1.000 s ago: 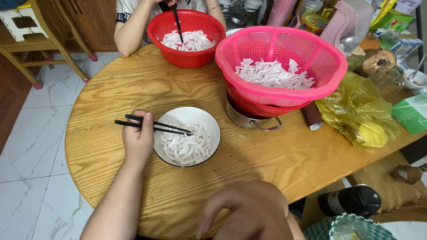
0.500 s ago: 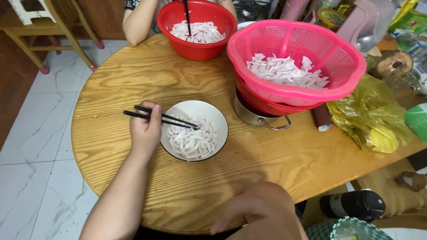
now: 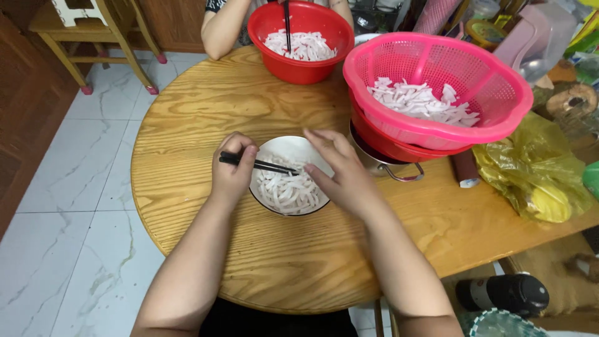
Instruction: Stirring and separating shredded food in a bowl using chopsticks
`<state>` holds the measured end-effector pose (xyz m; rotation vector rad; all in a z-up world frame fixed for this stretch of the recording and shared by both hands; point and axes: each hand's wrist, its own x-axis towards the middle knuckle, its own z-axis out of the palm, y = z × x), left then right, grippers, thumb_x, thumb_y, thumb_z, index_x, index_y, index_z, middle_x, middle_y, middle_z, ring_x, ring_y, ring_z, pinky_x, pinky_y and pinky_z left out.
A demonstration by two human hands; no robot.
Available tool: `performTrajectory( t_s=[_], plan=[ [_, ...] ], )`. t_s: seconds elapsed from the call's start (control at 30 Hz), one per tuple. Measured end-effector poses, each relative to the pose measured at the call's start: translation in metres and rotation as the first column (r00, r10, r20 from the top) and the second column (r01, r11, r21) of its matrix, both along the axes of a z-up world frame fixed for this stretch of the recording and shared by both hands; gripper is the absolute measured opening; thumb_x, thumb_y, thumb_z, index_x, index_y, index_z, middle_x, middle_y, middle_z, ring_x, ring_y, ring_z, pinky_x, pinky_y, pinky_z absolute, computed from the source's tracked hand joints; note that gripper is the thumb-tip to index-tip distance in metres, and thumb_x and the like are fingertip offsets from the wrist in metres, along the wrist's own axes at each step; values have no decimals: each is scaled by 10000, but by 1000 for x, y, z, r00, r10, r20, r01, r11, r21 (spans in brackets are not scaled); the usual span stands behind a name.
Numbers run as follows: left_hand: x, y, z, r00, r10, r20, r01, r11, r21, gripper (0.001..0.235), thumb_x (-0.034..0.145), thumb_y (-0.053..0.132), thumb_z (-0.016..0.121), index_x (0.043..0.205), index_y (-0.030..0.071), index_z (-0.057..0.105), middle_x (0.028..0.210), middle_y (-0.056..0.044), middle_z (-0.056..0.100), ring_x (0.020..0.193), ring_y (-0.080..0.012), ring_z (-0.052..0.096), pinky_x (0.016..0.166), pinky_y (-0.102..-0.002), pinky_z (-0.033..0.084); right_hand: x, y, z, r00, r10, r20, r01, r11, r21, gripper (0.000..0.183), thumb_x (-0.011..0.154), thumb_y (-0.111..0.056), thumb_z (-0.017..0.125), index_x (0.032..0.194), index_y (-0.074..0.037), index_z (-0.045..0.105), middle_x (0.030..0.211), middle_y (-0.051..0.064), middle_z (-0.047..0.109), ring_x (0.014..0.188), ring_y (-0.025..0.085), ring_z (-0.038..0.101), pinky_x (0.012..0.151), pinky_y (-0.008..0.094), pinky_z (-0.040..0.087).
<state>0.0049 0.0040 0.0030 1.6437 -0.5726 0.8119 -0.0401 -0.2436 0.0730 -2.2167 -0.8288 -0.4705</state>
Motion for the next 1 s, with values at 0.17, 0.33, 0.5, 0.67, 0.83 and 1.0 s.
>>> performTrajectory(
  t_s=[0.17,0.33,0.5,0.67,0.83,1.0],
  plan=[
    [1,0,1,999,-30,-24,30,1000,1,310,1026,334,568,865,87,667,728,-112,566,680,-263,546,668,-375,449,54,-21,-78,987,-114,-112,134,973,186,609,936,-109,696,1510,-183,505,1344,200,549,1317,418,515,1096,529,407],
    [-1,-2,10,999,-46,-24,46,999,-1,315,1043,280,532,838,82,667,715,-123,586,698,-321,596,698,-407,479,82,-27,-112,909,44,-415,215,802,557,558,989,-66,601,1528,-116,464,1396,213,533,1323,326,494,1126,472,412],
    [3,-12,29,1000,1,13,-1,1000,0,315,1054,185,544,777,84,655,688,-160,590,668,-380,601,673,-444,482,103,-27,-151,667,395,-632,384,545,746,608,934,-183,597,1530,-170,476,1376,161,572,1240,275,599,1048,449,492],
    [18,-35,53,991,-84,-104,96,989,112,287,1023,219,612,781,73,662,696,-170,638,735,-380,660,715,-439,510,100,-21,-147,516,585,-626,390,490,779,733,793,-146,562,1523,-193,503,1275,212,667,1118,333,685,986,483,539],
    [25,-22,52,909,-93,-407,203,950,237,386,1047,359,536,836,62,663,716,-219,667,754,-426,679,761,-504,524,95,-10,-147,398,507,-765,636,448,628,709,695,-258,706,1400,-220,639,1252,173,685,1128,403,641,1050,542,442],
    [16,16,62,757,-106,-645,208,975,84,219,968,180,673,843,5,633,721,-161,684,660,-211,710,658,-322,585,108,-13,-145,495,433,-753,524,542,657,763,663,-210,582,1425,-225,621,1189,190,708,1053,347,686,948,430,551]
  ],
)
